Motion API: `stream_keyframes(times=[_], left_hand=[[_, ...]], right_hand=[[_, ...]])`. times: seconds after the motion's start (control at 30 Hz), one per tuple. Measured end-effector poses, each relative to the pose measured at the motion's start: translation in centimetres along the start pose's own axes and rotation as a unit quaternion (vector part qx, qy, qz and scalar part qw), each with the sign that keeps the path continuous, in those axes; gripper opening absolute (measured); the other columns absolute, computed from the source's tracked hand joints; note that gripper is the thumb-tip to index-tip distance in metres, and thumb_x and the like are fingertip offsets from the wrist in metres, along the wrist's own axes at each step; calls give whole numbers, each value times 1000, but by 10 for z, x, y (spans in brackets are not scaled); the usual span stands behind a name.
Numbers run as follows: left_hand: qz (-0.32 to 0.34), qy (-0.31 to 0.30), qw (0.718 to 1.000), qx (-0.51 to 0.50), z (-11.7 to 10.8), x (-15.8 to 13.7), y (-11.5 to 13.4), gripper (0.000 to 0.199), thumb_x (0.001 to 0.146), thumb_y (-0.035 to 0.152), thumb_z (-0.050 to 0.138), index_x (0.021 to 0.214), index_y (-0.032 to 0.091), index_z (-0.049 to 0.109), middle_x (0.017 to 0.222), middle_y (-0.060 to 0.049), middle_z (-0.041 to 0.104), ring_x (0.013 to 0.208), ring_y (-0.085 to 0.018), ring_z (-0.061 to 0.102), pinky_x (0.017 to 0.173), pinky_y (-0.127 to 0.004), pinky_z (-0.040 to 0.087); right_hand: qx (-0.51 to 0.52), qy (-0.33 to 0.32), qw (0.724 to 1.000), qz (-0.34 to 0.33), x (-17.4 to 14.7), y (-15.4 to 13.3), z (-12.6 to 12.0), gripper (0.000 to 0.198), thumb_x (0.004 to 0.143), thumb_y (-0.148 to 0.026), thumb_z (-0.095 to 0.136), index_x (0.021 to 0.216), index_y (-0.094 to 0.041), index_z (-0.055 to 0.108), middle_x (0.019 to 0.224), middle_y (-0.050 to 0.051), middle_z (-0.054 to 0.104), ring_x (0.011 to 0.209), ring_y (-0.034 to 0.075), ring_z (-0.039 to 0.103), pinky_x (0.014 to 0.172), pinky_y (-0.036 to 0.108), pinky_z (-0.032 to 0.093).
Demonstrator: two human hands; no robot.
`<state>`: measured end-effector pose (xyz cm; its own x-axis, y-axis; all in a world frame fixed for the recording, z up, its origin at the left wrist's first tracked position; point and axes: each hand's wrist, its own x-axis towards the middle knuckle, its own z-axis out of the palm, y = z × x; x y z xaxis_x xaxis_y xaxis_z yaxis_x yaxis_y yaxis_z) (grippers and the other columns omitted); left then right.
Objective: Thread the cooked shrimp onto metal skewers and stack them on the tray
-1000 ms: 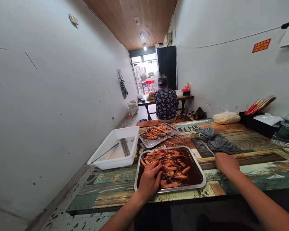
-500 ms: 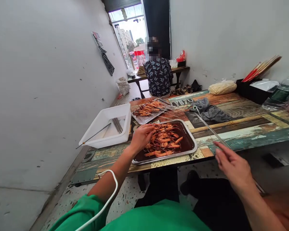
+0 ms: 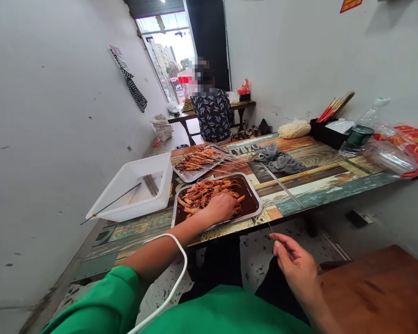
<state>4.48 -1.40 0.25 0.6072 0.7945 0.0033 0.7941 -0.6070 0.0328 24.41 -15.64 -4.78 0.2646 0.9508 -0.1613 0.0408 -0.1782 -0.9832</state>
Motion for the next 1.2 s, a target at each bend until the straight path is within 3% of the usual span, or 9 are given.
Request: stream_keyframes(times=[0.13, 0.4, 0.53, 0.83, 1.03, 1.2], left_hand=[[25, -3, 999, 23, 4, 5, 4, 21, 80, 15, 47, 79, 14, 68, 88, -12, 66, 91, -24, 59, 86, -39, 42], [-29, -32, 999, 26, 0, 8, 12, 19, 76, 10, 50, 76, 8, 68, 81, -18, 67, 85, -28, 63, 87, -47, 41], [-48, -38, 998, -10, -4, 11, 7, 19, 75, 13, 53, 82, 5, 69, 83, -21, 67, 84, -30, 64, 75, -39, 47], [-55, -29, 992, -114, -22, 3, -36, 16, 70, 13, 60, 78, 16, 73, 73, -4, 69, 71, -15, 62, 67, -22, 45], [-62, 15, 952, -300, -36, -8, -69, 15, 71, 19, 63, 82, 15, 72, 68, 0, 68, 61, -10, 59, 59, -19, 43], [-101, 73, 937, -325, -49, -6, -85, 18, 72, 20, 61, 85, 13, 71, 70, -1, 68, 61, -10, 59, 62, -19, 45]], right_hand=[[3, -21, 1000, 17, -11, 5, 2, 43, 71, -49, 63, 102, -19, 65, 64, -1, 55, 50, 11, 48, 42, 20, 40], [-19, -34, 999, 4, -22, 6, -2, 40, 73, -49, 62, 99, -19, 67, 62, -1, 53, 49, 10, 44, 41, 21, 37], [-26, -43, 999, 3, -23, 6, -1, 41, 73, -49, 62, 99, -19, 67, 61, -1, 53, 47, 10, 44, 41, 21, 37], [4, -48, 999, 26, -19, 11, 3, 42, 67, -51, 65, 97, -20, 68, 60, -1, 55, 46, 10, 45, 39, 20, 37], [-30, -62, 998, 7, -14, 23, 3, 43, 71, -51, 63, 101, -20, 67, 61, 0, 57, 49, 11, 48, 42, 21, 40], [-62, -58, 996, -14, -11, 25, 4, 43, 71, -52, 62, 99, -20, 69, 60, 1, 58, 46, 11, 49, 40, 21, 40]])
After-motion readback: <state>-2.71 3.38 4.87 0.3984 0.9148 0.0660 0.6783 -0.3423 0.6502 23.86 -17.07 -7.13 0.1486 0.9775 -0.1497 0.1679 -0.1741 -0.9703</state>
